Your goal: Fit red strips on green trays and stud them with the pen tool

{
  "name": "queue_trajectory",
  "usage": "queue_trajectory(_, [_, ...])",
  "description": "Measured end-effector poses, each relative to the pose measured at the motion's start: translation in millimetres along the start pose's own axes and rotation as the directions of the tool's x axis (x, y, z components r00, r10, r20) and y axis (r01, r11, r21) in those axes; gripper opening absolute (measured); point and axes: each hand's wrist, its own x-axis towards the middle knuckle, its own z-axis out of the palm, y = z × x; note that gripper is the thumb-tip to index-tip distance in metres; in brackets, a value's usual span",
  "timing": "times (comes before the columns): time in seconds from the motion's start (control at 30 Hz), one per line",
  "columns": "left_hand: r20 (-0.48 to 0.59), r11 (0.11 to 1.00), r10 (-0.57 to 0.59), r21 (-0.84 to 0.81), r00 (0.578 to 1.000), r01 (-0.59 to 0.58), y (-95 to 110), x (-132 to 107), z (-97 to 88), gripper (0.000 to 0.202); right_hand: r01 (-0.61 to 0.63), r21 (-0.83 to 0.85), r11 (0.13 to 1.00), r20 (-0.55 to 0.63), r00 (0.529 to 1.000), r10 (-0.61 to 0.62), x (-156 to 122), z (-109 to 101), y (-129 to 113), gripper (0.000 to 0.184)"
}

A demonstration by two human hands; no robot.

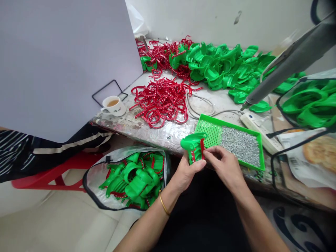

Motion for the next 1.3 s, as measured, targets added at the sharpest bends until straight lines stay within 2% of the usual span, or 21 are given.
queue_trajectory(0.47, [-0.058, 1.000, 0.002, 0.023, 0.998, -0.001, -1, -3, 1.7, 0.048, 0.021, 0.036, 0.999, 0.021, 1.000, -0.021, -1, 2, 9, 0.024])
queue_trajectory(0.73, [-0.088, 0.992, 0.041, 0.126, 0.995, -0.030, -4, -4, 0.6, 0.044, 0.019, 0.029, 0.999, 0.034, 0.999, -0.020, -2, 2, 12, 0.024])
queue_trajectory(0.8, [-0.070, 0.997, 0.011, 0.078, 0.997, -0.005, -1, -4, 0.8, 0.041, 0.016, 0.068, 0.998, 0.049, 0.999, -0.019, -3, 1, 11, 0.024])
queue_trajectory(0.93, [0.034, 0.984, -0.078, -0.159, 0.996, 0.082, 9, -4, 1.5, 0.036, 0.005, 0.231, 0.973, 0.100, 0.995, -0.029, -6, 0, 8, 0.024])
queue_trajectory(1.07, [0.091, 0.937, -0.145, -0.309, 0.985, 0.166, 13, -5, 1.8, 0.040, 0.007, 0.351, 0.936, 0.061, 0.998, -0.031, -9, 0, 10, 0.028])
queue_trajectory(1.2, [0.161, 0.852, -0.180, -0.468, 0.970, 0.235, 5, -8, 1.8, 0.044, 0.025, 0.352, 0.936, 0.049, 0.998, -0.045, -18, -1, 14, 0.029])
queue_trajectory(1.3, [0.179, 0.790, -0.224, -0.542, 0.958, 0.286, -3, -9, 0.7, 0.049, 0.030, 0.308, 0.951, 0.119, 0.990, -0.069, -21, -12, 13, 0.027])
